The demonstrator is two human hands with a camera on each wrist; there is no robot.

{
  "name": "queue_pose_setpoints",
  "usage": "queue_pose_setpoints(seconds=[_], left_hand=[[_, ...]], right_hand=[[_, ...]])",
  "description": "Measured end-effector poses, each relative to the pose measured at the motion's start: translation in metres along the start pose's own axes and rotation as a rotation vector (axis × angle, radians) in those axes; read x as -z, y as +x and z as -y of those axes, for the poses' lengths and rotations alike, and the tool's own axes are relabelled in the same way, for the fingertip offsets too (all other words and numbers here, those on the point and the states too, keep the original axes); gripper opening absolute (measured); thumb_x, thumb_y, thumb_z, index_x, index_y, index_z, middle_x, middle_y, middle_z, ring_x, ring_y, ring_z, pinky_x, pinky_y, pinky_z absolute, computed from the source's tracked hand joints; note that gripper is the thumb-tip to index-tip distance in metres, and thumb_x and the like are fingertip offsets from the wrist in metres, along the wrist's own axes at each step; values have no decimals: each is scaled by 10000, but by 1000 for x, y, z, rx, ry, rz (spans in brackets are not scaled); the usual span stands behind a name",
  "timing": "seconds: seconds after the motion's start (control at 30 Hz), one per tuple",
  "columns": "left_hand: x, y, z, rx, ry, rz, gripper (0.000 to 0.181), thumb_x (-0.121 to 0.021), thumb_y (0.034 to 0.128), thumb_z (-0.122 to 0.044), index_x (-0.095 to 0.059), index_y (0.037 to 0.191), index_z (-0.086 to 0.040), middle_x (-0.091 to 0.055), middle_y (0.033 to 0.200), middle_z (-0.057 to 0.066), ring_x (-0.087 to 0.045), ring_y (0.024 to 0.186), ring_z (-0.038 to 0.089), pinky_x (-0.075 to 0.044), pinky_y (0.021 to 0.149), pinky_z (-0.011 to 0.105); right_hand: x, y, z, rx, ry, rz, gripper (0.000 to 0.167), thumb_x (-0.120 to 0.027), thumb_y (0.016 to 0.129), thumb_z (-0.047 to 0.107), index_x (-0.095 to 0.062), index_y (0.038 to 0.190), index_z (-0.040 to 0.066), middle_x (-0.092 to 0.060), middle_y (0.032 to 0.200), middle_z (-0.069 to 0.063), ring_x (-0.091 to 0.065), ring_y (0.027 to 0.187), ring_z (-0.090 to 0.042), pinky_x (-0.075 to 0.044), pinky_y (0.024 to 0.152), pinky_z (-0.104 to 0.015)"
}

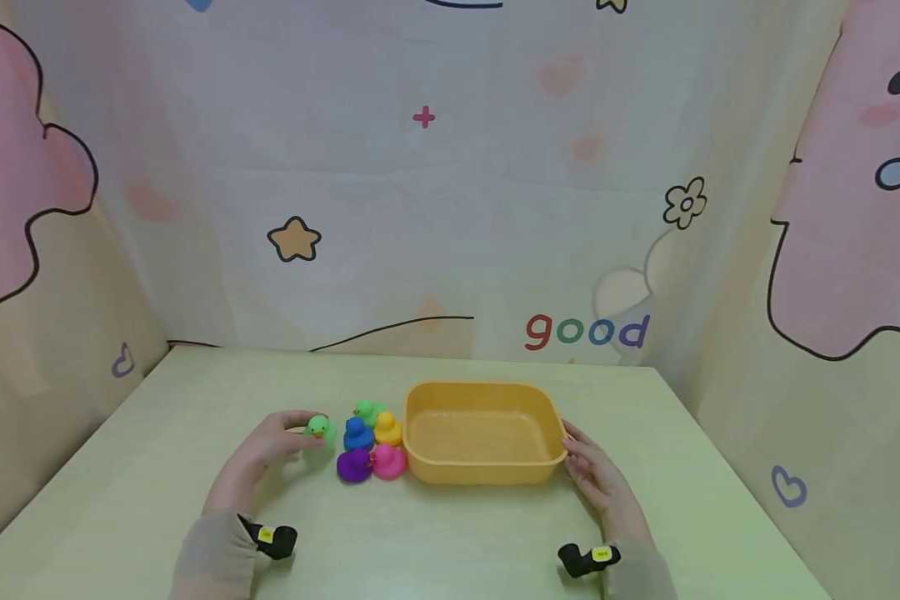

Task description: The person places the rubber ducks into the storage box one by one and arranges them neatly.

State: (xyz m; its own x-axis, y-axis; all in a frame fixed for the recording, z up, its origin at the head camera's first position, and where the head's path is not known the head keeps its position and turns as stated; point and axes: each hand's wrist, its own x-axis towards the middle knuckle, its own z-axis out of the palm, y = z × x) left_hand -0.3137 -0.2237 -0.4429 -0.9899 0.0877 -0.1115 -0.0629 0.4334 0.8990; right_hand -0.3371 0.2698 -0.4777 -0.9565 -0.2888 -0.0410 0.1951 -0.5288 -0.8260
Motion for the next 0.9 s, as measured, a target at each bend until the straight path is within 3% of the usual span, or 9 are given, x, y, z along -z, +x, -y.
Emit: queue_pose_setpoints(seconds=[0.1,0.27,0.33,0.5,0.7,0.9], left_hand=[[0,1,0,-19,-89,-15,600,-747,851,-173,-518,1365,32,-448,1417,302,-549,1182,313,-513,956,411],[-1,5,5,-84,-327,19,636,-748,846,-101,-465,1383,89,-522,1254,269,-625,961,110,-558,857,246],[-3,6,5,-69,-389,12,642,-723,856,-52,-426,1404,104,-517,1234,239,-627,924,72,-558,840,219],[-9,6,-5,1,-461,-38,663,-653,897,7,-321,1463,104,-504,1256,200,-629,924,43,-546,866,198],[-17,11,-12,-7,-600,-32,670,-593,917,62,-243,1486,116,-567,1103,56,-644,899,53,-543,866,193],[-31,15,-28,-17,-583,-25,649,-608,919,33,-291,1483,89,-539,1182,120,-640,922,60,-544,889,217]], right_hand=[[-1,0,1,-5,1,-9,436,-352,1013,-67,-699,1071,191,-657,1023,-6,-660,817,-50,-537,706,-109],[-1,1,1,1,-14,-5,430,-361,1008,-69,-695,1070,194,-657,1028,-4,-658,830,-51,-538,715,-110],[0,1,1,7,-24,-5,420,-370,1007,-63,-693,1076,197,-654,1041,-3,-656,845,-48,-536,725,-110],[0,1,0,11,-56,-30,393,-388,1007,-46,-676,1077,213,-645,1045,8,-650,854,-42,-532,722,-103],[-2,1,-1,10,-67,-41,360,-420,998,-38,-664,1081,213,-636,1044,-1,-647,856,-49,-534,720,-107],[-5,-1,1,-22,-24,-83,369,-414,995,-56,-670,1067,199,-631,1070,-14,-649,888,-64,-541,757,-124]])
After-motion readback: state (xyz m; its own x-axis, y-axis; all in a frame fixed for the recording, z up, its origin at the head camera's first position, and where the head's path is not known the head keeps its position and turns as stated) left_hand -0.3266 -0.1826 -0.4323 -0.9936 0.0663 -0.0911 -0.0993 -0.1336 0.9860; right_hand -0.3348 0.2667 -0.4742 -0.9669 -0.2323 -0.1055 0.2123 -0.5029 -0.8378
